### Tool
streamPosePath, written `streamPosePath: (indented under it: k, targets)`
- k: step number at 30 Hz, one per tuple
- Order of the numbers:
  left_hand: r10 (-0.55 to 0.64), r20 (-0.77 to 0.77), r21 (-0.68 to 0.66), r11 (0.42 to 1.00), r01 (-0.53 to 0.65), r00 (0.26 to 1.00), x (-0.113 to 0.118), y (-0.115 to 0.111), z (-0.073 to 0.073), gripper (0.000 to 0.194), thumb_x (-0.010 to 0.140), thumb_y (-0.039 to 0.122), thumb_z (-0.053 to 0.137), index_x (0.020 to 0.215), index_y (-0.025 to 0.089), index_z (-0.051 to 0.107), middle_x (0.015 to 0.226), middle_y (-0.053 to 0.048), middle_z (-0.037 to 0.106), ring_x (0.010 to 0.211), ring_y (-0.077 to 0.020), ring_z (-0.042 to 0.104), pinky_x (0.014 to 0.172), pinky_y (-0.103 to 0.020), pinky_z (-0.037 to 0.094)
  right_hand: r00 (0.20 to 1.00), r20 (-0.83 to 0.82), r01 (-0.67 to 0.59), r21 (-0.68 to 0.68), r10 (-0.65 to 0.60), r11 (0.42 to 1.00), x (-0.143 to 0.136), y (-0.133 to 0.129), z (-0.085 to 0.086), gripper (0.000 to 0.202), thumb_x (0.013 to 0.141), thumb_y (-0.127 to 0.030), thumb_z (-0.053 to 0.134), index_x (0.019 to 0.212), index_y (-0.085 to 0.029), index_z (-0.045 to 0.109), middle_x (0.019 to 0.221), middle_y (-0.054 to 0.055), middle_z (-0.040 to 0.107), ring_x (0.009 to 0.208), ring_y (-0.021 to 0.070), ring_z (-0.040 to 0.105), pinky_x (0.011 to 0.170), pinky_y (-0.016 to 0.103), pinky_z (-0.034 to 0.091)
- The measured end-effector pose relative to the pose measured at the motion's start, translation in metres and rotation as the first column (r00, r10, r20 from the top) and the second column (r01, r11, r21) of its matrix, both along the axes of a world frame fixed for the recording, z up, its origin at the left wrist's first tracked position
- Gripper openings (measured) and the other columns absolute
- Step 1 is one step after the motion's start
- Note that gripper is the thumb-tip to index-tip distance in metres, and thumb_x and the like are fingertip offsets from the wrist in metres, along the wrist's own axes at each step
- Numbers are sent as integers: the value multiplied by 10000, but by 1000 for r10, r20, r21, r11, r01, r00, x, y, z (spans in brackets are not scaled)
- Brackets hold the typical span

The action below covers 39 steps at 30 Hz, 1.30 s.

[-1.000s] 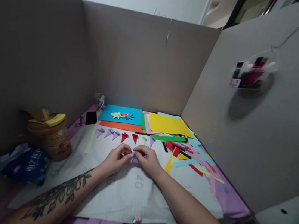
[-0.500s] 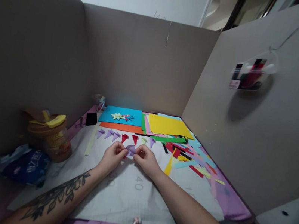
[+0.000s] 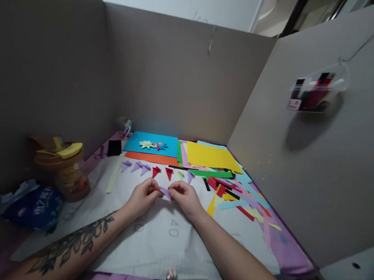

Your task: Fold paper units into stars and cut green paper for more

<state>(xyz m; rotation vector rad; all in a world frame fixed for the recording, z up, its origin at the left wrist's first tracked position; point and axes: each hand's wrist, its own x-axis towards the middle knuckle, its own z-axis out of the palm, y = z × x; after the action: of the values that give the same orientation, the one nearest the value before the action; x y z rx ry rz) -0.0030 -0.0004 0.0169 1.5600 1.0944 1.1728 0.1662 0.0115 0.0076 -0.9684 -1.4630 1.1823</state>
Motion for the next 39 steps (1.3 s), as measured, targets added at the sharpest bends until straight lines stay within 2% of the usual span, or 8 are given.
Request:
streamPosePath:
  k: [4,7,10,13,21,28,34,39]
  targets:
    - [-27,-108,91,995,37,994,-3,-1,-2,29,739,195,545,717,185,529,710,2,660,656,-131,600,611,-225,423,983,181,-2,124,-21,992,5,-2,3,88,739,-231,586,744,-176,655,671,0,634,608,124,565,590,241,445]
    - [-18,-203,139,989,47,979,-5,-3,-2,35,749,214,552,730,186,558,725,-7,665,647,-136,591,603,-231,420,951,306,-35,257,-48,966,8,-4,7,99,755,-189,575,733,-192,672,708,9,655,675,139,589,645,254,450]
    - [-21,-286,176,982,74,958,-6,-3,-3,44,762,205,540,745,190,578,725,-5,662,643,-133,586,606,-228,419,930,364,-90,374,-57,923,10,-5,8,128,769,-154,562,743,-201,678,739,15,662,723,145,603,688,258,452]
    - [-15,-364,219,970,101,931,-7,-3,-5,57,770,183,527,761,191,582,712,8,649,634,-122,578,609,-218,416,918,395,-143,429,-43,892,12,-5,7,148,785,-135,543,774,-202,674,766,20,658,749,146,607,714,261,455]
    - [-18,-431,255,957,141,902,-8,-3,-8,78,790,167,503,799,182,580,733,19,651,639,-106,570,609,-201,414,893,447,-207,501,-47,840,13,-3,1,139,776,-95,530,781,-189,631,764,23,626,761,148,584,707,257,446]
    - [-27,-426,245,959,143,905,-7,-5,-7,61,792,204,526,796,182,583,734,16,652,639,-107,566,610,-202,415,886,462,-218,509,-50,833,12,-3,2,137,769,-77,512,754,-189,590,746,15,600,742,145,562,692,254,432]
    - [-90,-364,186,968,167,927,-5,-8,2,185,843,275,470,840,171,624,746,-13,664,643,-119,574,601,-214,420,883,466,-215,505,-54,836,15,-4,6,132,785,-90,501,744,-191,576,746,8,590,736,138,547,684,250,418]
    - [-100,-286,127,982,141,953,-5,-5,0,181,794,299,557,862,157,647,793,-38,683,685,-139,596,625,-227,445,904,425,-192,516,-55,835,13,-7,8,124,778,-96,502,733,-188,571,728,8,582,710,134,547,663,248,419]
